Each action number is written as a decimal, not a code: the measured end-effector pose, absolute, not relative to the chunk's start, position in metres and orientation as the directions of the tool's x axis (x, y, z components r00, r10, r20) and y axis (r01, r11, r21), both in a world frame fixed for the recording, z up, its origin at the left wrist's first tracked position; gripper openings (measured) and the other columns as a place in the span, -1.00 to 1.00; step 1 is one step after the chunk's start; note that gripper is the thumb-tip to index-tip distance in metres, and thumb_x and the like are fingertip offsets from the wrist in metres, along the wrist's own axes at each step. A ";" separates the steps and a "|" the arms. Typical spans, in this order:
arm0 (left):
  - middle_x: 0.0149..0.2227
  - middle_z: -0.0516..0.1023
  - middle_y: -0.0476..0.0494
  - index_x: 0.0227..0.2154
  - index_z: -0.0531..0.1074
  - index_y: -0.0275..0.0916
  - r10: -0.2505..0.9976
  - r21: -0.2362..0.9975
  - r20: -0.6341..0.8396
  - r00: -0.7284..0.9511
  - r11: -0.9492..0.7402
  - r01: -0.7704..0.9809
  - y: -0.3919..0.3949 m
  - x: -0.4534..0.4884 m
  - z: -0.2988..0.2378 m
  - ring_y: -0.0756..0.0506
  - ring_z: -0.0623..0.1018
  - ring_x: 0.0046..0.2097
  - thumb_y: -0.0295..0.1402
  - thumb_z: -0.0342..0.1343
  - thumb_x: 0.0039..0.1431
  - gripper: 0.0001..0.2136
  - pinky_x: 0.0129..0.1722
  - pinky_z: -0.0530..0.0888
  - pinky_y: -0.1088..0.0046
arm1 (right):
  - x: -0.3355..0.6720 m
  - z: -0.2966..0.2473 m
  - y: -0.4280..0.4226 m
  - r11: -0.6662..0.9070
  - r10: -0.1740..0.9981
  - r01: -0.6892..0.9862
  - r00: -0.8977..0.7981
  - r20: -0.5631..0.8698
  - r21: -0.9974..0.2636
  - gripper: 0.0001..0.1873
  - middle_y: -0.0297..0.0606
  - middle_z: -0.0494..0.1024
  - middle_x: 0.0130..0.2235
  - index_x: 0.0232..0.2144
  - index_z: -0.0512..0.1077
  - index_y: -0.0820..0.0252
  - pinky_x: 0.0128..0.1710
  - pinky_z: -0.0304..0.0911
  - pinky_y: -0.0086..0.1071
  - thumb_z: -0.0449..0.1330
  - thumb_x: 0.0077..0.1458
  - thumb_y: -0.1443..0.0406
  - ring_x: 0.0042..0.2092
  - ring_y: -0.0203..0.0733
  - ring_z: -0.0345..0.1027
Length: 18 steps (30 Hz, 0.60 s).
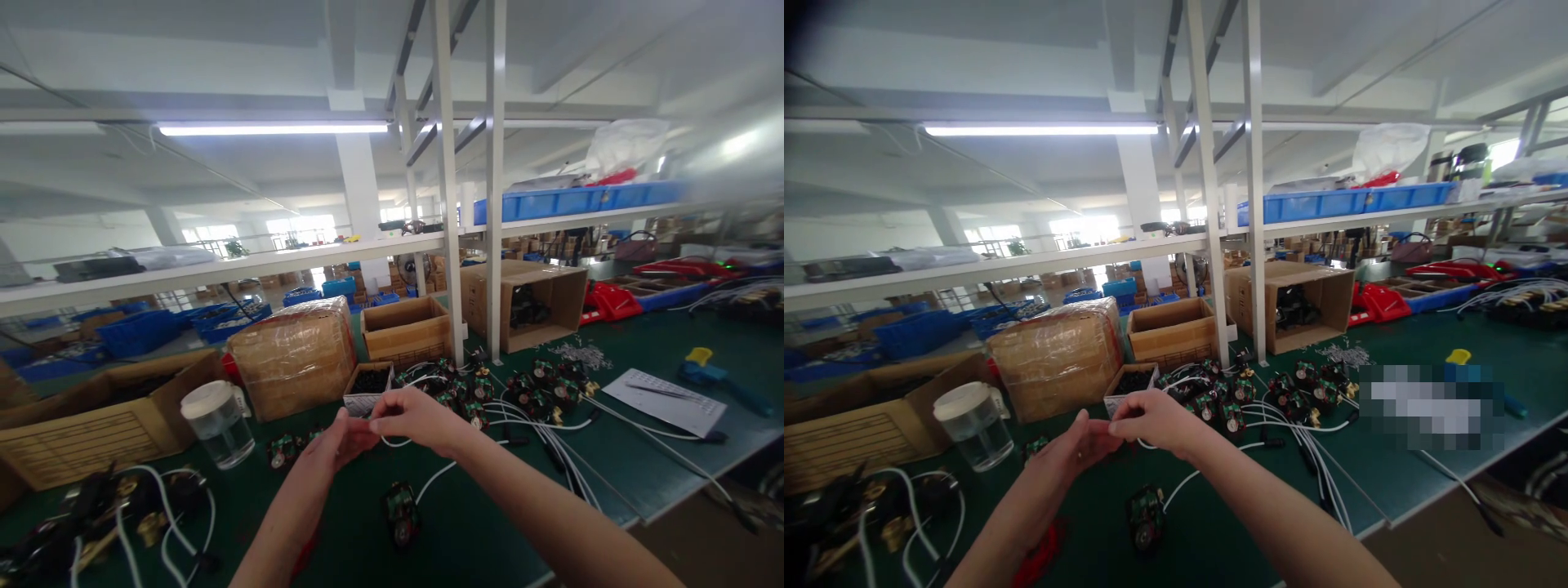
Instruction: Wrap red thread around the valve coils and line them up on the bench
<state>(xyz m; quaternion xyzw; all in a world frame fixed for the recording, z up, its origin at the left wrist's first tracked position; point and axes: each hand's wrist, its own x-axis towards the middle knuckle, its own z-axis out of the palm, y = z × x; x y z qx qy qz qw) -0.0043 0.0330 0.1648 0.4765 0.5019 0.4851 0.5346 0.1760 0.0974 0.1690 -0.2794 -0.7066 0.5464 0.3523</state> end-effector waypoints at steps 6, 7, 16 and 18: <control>-0.09 0.68 -0.36 -0.19 0.61 -0.36 0.978 0.945 -0.142 0.154 0.181 -0.274 0.037 -0.005 0.157 -0.29 0.59 0.06 0.09 -0.06 0.29 -0.43 0.26 0.31 0.08 | 0.175 0.174 0.100 0.245 0.846 0.055 -0.500 0.186 -0.968 -0.88 -0.40 0.47 -0.43 -0.42 0.52 0.23 -0.29 0.17 -0.41 0.32 0.00 0.27 -0.34 -0.27 0.29; -0.07 0.67 -0.39 -0.16 0.60 -0.38 0.970 0.923 -0.159 0.182 0.211 -0.322 0.036 -0.005 0.157 -0.30 0.59 0.07 0.10 -0.08 0.30 -0.40 0.26 0.32 0.08 | 0.174 0.172 0.101 0.242 0.859 0.070 -0.479 0.180 -0.968 -0.88 -0.40 0.46 -0.45 -0.42 0.51 0.23 -0.29 0.16 -0.41 0.32 0.00 0.28 -0.35 -0.27 0.28; 0.01 0.63 -0.47 -0.06 0.52 -0.44 0.936 0.847 -0.227 0.268 0.326 -0.420 0.031 -0.013 0.158 -0.31 0.59 0.09 -0.19 0.11 0.28 -0.62 0.22 0.40 0.08 | 0.176 0.149 0.104 0.195 0.899 0.174 -0.425 0.105 -0.965 -0.91 -0.40 0.43 -0.48 -0.46 0.53 0.26 -0.32 0.11 -0.41 0.28 -0.06 0.31 -0.37 -0.27 0.22; 0.00 0.64 -0.41 -0.07 0.53 -0.40 0.948 0.879 -0.199 0.249 0.285 -0.383 0.030 -0.014 0.155 -0.30 0.59 0.10 -0.35 0.19 0.20 -0.72 0.21 0.42 0.11 | 0.176 0.145 0.104 0.194 0.890 0.174 -0.446 0.099 -0.965 -0.91 -0.39 0.44 -0.48 -0.47 0.53 0.25 -0.31 0.12 -0.41 0.27 -0.06 0.31 -0.36 -0.26 0.24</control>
